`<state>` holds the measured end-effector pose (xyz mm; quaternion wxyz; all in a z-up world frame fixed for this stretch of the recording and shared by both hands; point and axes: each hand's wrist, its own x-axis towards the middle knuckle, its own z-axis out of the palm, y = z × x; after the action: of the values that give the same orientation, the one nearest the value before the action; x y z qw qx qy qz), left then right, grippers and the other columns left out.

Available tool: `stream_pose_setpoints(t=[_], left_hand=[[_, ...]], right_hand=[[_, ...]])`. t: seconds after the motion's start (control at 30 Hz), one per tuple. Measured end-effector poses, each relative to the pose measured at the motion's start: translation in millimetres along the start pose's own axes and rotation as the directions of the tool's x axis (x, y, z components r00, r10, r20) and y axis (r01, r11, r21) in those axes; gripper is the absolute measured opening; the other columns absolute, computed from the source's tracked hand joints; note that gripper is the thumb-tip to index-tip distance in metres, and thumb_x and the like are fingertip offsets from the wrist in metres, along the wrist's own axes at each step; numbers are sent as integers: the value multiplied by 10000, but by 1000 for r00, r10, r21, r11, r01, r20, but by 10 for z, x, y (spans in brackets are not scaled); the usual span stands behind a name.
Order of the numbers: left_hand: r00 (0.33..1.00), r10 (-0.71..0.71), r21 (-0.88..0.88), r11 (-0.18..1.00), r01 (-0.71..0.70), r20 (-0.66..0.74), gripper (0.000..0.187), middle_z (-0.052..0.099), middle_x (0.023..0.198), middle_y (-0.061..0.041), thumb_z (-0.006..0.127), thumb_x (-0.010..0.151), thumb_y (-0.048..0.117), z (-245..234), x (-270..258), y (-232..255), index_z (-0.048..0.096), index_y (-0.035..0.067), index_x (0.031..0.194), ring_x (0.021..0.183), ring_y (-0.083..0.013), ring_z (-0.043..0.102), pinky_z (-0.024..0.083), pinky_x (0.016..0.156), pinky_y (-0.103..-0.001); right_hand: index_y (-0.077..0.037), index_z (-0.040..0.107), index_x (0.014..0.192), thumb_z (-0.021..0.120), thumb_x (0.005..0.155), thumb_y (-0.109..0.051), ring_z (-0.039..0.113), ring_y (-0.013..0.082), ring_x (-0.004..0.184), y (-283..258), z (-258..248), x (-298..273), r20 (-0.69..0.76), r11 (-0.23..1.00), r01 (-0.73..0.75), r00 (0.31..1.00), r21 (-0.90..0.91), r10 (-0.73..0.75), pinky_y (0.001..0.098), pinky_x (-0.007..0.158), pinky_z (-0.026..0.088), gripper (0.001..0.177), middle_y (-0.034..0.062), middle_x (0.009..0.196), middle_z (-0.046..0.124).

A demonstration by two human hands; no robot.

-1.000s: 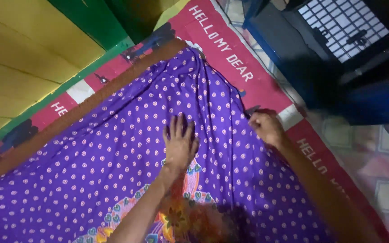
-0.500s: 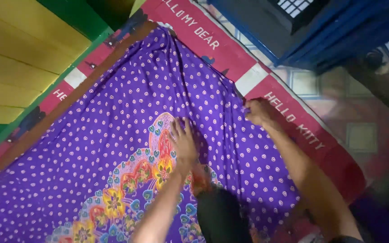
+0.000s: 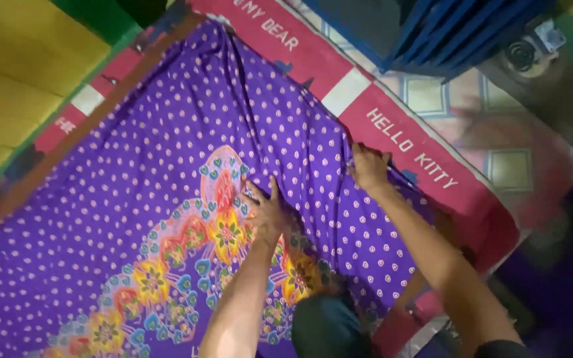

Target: The person folds a purple patterned sheet on a bed, then stacks folded clothes on a red plastic stool. They also move a helmet and a small container on a cabinet and adjust a window latch.

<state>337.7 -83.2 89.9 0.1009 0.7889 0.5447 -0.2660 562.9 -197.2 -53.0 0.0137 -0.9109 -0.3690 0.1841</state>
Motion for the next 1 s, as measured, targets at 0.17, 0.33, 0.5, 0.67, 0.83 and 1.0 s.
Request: stream_pose_setpoints(t=[0.17,0.33,0.5,0.67,0.83,1.0], left_hand=[[999,16,-79,997,-13,37,986,-67,1725,-153,651,953,105,469,353,-61,34,545,1584,1564,-440,-61,310,969,-889],[954,-65,-159,987,19,-294,763,173,1722,-115,564,998,262,1181,721,60,141,647,1503,1574,-407,105,340,948,-880],[993,88,-310,945,-107,-77,1460,-240,1668,-163,1006,524,182,1192,820,-98,79,543,1592,1514,-491,-192,181,956,-966],[852,335,-251,854,-455,-403,955,61,1682,-239,770,861,363,1528,161,-473,225,271,1639,1541,-497,40,198,1072,-856],[624,475,-144,713,-686,-621,476,331,1624,-172,561,1029,359,1906,-945,-589,514,183,1468,1547,-368,203,149,1213,-668],[347,745,61,459,-886,-569,439,453,1542,-146,589,984,350,2179,-1406,-539,597,188,1393,1535,-380,235,163,1203,-638]], right_hand=[[-124,514,1437,787,836,-349,677,406,1167,231,335,349,-49,994,42,998,-102,-47,681,988,363,697,166,1276,707],[-89,591,1385,792,846,-378,688,443,1142,130,-154,-62,-154,991,87,983,-97,-101,717,976,372,644,214,1187,733],[-1,648,1297,763,953,-383,501,460,1336,533,-269,-734,-427,980,69,892,-188,-145,696,1026,364,527,304,1369,565],[-109,778,1011,757,929,-415,680,401,1030,1487,-123,-1550,-444,994,-62,896,-90,15,567,899,489,317,176,993,702],[-59,748,1147,789,863,-375,687,476,1058,1912,131,-1977,-301,888,11,943,460,145,546,873,537,426,258,1072,734],[-251,774,1120,790,897,-325,668,383,1124,1826,197,-2036,-338,902,3,928,431,159,482,958,543,236,103,1130,659]])
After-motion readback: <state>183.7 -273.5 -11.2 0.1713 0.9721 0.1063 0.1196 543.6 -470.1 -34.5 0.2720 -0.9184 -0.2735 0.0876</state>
